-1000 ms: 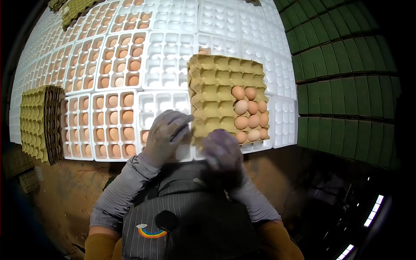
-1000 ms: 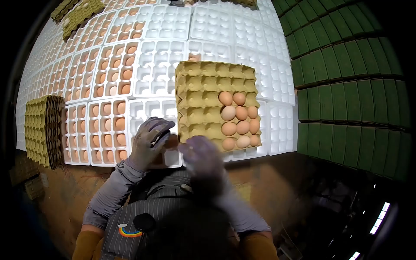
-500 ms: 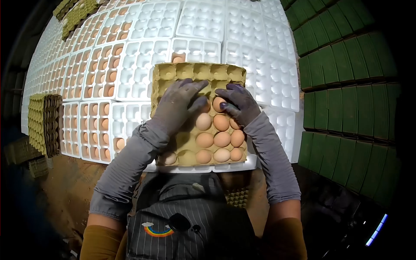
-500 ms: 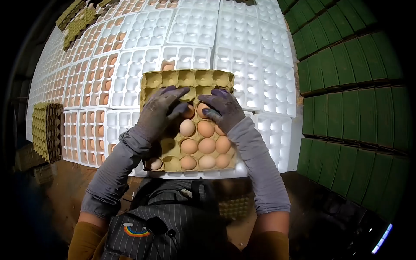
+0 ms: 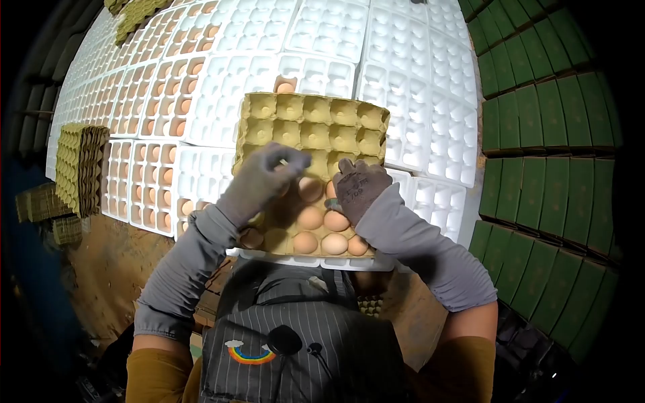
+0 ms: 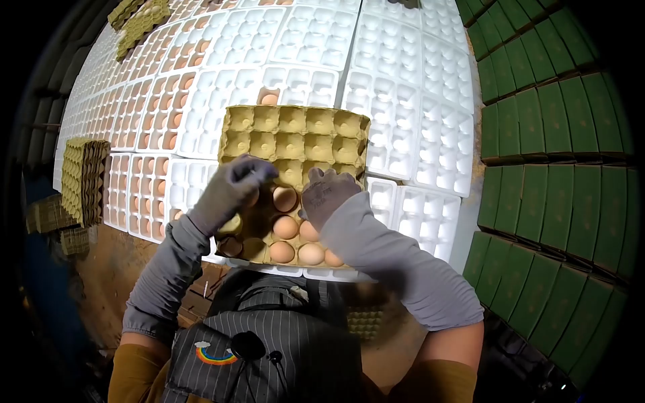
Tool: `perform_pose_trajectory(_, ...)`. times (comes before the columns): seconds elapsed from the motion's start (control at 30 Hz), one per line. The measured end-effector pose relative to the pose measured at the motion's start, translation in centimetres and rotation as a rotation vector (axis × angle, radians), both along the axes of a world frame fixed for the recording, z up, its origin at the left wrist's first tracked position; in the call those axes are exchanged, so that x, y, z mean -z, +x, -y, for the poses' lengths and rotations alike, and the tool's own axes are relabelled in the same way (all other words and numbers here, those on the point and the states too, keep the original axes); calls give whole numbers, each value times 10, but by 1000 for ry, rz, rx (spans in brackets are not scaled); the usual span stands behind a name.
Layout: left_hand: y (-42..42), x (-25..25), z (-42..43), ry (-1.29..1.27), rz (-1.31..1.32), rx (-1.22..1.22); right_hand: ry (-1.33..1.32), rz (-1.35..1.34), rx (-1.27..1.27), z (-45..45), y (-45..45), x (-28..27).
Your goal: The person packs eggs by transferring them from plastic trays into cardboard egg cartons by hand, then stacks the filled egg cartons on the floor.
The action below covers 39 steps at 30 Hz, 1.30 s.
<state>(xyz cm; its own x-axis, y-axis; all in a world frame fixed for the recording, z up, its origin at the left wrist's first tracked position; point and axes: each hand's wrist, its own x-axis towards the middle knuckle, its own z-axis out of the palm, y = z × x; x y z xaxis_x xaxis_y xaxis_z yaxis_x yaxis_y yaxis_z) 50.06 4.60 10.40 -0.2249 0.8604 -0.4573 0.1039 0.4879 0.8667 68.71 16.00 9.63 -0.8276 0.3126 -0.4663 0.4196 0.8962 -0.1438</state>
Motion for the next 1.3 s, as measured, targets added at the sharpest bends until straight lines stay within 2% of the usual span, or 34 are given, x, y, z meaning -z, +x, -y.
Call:
perform_pose_trajectory(0.03, 13, 15, 6, 142, -407, 204, 25, -58, -17, 3, 0, 3)
perform_pose_trajectory(0.1, 36, 20, 13, 140, -866, 352, 17, -73, -5, 3, 3, 8)
perform_pose_trajectory(0.17, 41, 23, 13, 156, -905, 328, -123, -205, 46, -2, 10, 8)
perform_pose_trajectory(0.2, 39, 16, 12, 80, -695, 257, -120, -205, 44, -8, 14, 8)
perform_pose_trajectory(0.27, 33, -1, 16, -19, -221, 87, -485, -362, 376, -25, 26, 10)
perform_pose_trajectory(0.3, 32, -3, 20, -20, -219, 87, -907, -493, 573, -39, 38, 18)
perform_pose_trajectory(0.37, 37, -5, 31, 147, -439, 323, -1671, -678, 941, -48, 62, 10)
perform_pose_trajectory(0.4, 47, 0, 36, 207, -673, 387, -1538, -745, 971, -45, 64, -2)
perform_pose_trajectory(0.43, 59, 8, 40, 206, -675, 379, -1440, -642, 861, -53, 72, 11)
perform_pose_trajectory(0.5, 78, 15, 41, 67, -1193, 463, -572, -610, 366, -46, 73, 27)
perform_pose_trajectory(0.53, 79, 14, 40, 69, -1195, 488, -255, -384, 263, -36, 72, 20)
perform_pose_trajectory(0.57, 77, 10, 39, 59, -1206, 487, -263, -394, 257, -29, 70, 23)
perform_pose_trajectory(0.63, 68, 3, 41, 87, -1009, 390, 68, -58, 148, -20, 61, 32)
perform_pose_trajectory(0.67, 54, 3, 45, 57, -822, 344, 98, -65, 100, -22, 62, 31)
perform_pose_trajectory(0.7, 41, 14, 59, 244, -471, 127, 75, -88, 152, -20, 58, 26)
perform_pose_trajectory(0.77, 21, 5, 83, -61, 410, -264, 77, -432, 175, -22, 69, 36)
perform_pose_trajectory(0.8, 14, 6, 98, -48, 498, -299, 28, -517, 212, -24, 75, 41)
perform_pose_trajectory(0.83, 8, -18, 104, -40, 433, -281, -22, -598, 246, -26, 80, 43)
perform_pose_trajectory(0.9, -9, -15, 134, 1, 551, -426, -225, -714, 418, -25, 85, 36)
perform_pose_trajectory(0.97, -40, -2, 170, -12, 340, -474, -465, -818, 606, -21, 87, 36)
perform_pose_trajectory(1.0, -59, 17, 192, -6, 295, -567, -709, -870, 764, -11, 79, 27)
perform_pose_trajectory(1.03, -71, -4, 196, -27, 224, -654, -707, -863, 763, 1, 64, 13)
perform_pose_trajectory(1.1, -103, 11, 209, 74, -133, -608, -680, -862, 550, 35, 21, -14)
perform_pose_trajectory(1.13, -108, 9, 209, 44, -155, -593, -648, -830, 439, 58, -3, -21)
perform_pose_trajectory(1.17, -115, 32, 215, 153, -260, -505, -615, -792, 331, 84, -27, -28)
perform_pose_trajectory(1.23, -117, 15, 206, -145, -584, -235, -520, -805, 51, 134, -65, -9)
perform_pose_trajectory(1.27, -124, 42, 215, 16, -754, -170, -398, -770, -68, 157, -82, -1)
perform_pose_trajectory(1.3, -131, 47, 216, 25, -735, -165, -278, -730, -186, 178, -98, 9)
